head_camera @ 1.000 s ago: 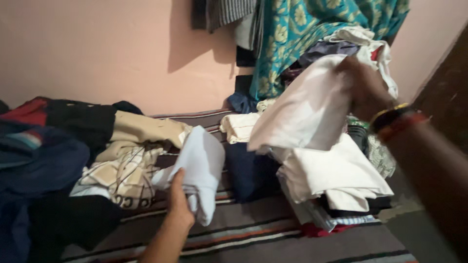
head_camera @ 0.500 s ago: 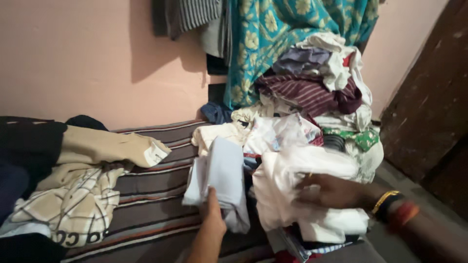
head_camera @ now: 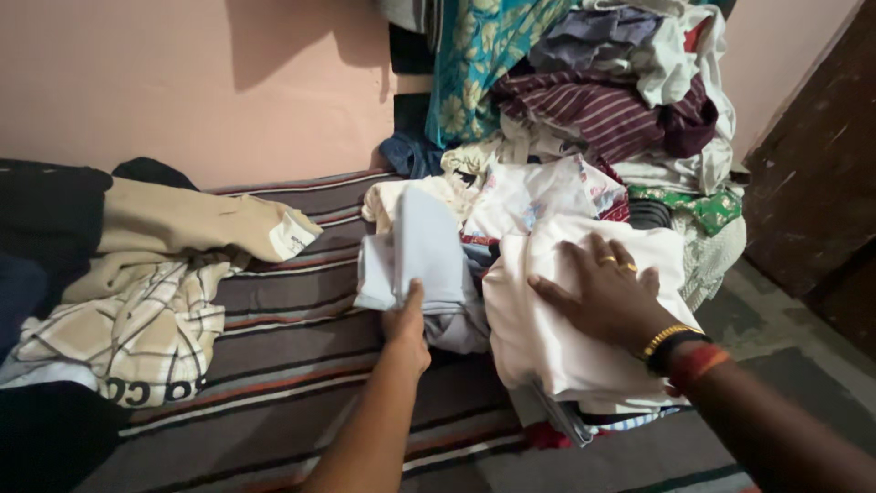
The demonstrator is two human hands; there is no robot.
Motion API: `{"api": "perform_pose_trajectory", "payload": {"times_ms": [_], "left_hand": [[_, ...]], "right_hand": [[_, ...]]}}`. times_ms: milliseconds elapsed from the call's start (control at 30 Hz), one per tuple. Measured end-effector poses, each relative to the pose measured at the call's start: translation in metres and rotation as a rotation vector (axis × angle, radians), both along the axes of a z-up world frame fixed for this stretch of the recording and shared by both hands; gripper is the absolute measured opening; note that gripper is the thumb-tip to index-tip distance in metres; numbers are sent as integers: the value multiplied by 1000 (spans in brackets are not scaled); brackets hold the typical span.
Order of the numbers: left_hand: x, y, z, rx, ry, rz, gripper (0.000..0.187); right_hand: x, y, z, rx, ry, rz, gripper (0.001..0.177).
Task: The person folds various clothes on a bed, including buttoning a plaid shirt and stacking the items into piles.
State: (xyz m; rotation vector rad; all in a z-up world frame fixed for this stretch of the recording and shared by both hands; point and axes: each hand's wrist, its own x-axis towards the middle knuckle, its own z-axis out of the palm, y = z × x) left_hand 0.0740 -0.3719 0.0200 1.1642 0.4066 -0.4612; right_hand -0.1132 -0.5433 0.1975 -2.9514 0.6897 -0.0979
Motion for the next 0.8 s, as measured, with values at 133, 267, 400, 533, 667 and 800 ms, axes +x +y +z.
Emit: {"api": "perform_pose_trajectory", "payload": {"times_ms": [133, 267, 400, 533, 667, 800], "left_hand": [[-3, 11, 7, 53, -16, -143, 76], [31, 10, -27, -114, 100, -172, 78], [51, 11, -88, -196, 54, -251, 71], [32, 25, -77, -83, 81, -262, 67], [11, 32, -35, 121, 47, -30, 78], [13, 47, -10, 299, -42, 295, 98]], "right_hand": [[13, 4, -8, 1, -94, -85, 90], [16, 3, -9, -40, -42, -101, 91], [11, -14, -17, -74, -66, -28, 94], [4, -26, -26, -66, -87, 20, 91], [2, -30, -33, -75, -118, 17, 91], [2, -28, -29, -60, -113, 17, 92]]}}
